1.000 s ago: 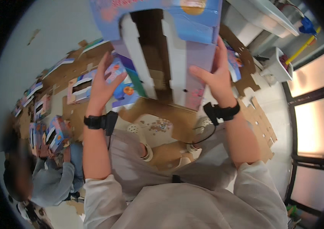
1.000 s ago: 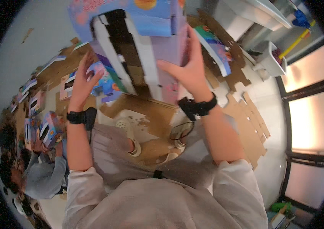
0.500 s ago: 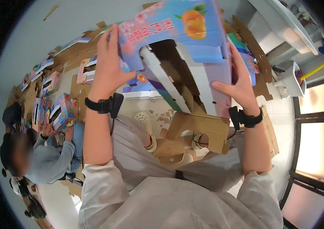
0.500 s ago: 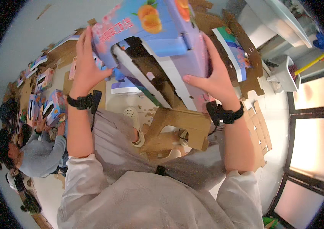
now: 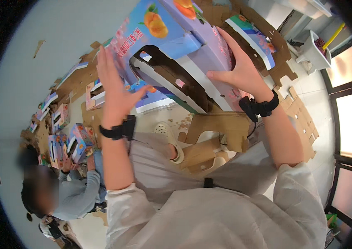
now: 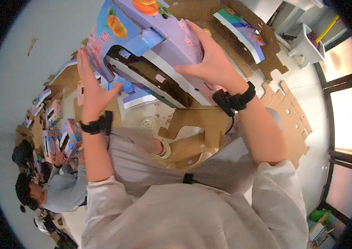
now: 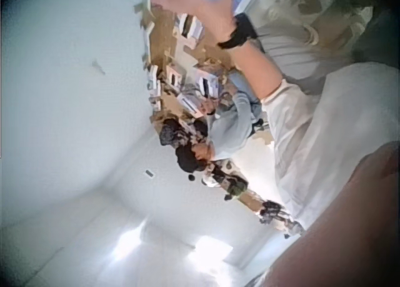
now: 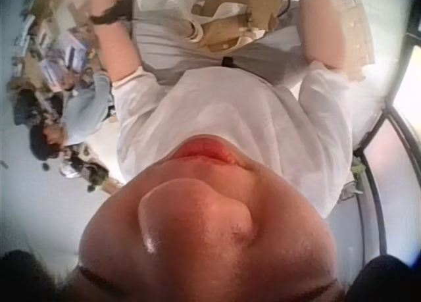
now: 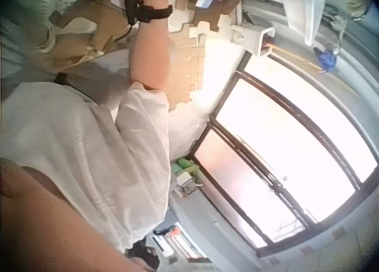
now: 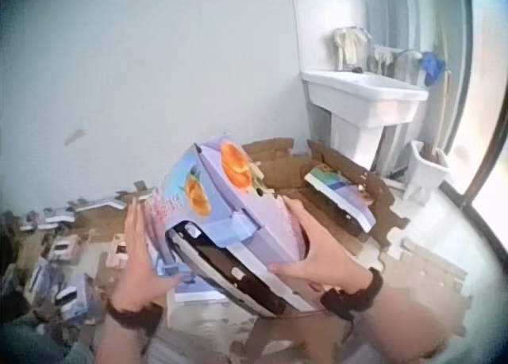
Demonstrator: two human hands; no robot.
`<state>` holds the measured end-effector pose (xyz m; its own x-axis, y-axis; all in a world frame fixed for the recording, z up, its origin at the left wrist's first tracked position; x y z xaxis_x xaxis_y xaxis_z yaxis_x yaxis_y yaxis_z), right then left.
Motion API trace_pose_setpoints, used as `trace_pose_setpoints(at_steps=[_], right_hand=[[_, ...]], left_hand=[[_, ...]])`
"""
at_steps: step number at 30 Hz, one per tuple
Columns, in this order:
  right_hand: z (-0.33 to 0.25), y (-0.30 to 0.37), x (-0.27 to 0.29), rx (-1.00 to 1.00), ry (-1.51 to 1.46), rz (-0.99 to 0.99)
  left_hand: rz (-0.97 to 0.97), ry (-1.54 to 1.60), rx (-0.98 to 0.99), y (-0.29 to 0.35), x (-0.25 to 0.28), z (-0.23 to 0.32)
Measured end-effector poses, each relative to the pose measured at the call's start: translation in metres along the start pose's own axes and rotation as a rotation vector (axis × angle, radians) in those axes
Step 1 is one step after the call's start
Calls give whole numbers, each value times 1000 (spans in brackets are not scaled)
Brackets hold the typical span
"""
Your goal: Assembling decorative cardboard fruit gift boxes on the floor.
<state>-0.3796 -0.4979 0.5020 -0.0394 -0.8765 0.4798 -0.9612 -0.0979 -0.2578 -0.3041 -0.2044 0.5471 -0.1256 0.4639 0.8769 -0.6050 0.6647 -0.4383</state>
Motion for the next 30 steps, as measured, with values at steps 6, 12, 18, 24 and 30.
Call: trace_pose_setpoints(at_steps=[6, 12, 18, 24, 30], right_hand=[[-9, 1, -55, 28, 127, 24], [7, -3, -56, -114, 264, 69], [21, -4, -21, -128, 325, 179], [17, -3, -12, -46, 19, 281], [4, -1, -45, 32, -273, 162]], left_hand=[[246, -105, -98, -12, 4, 61], [85, -54, -93, -14, 1, 40], [909, 147, 231, 42, 43, -21], [-36, 669, 166, 7, -73, 4], [-355, 1389, 303, -1, -148, 29]])
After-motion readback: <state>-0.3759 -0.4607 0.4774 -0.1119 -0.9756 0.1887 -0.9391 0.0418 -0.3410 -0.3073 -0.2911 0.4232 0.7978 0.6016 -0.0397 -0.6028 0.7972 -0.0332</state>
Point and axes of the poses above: each hand's wrist, its own y-axis away from the middle knuckle, its own x-axis out of the back of the hand, z = x × y, the point moved 9 cm from there along -y, towards the middle knuckle, and after that the axes turned 12 degrees about -z, right-handed, at the moved point
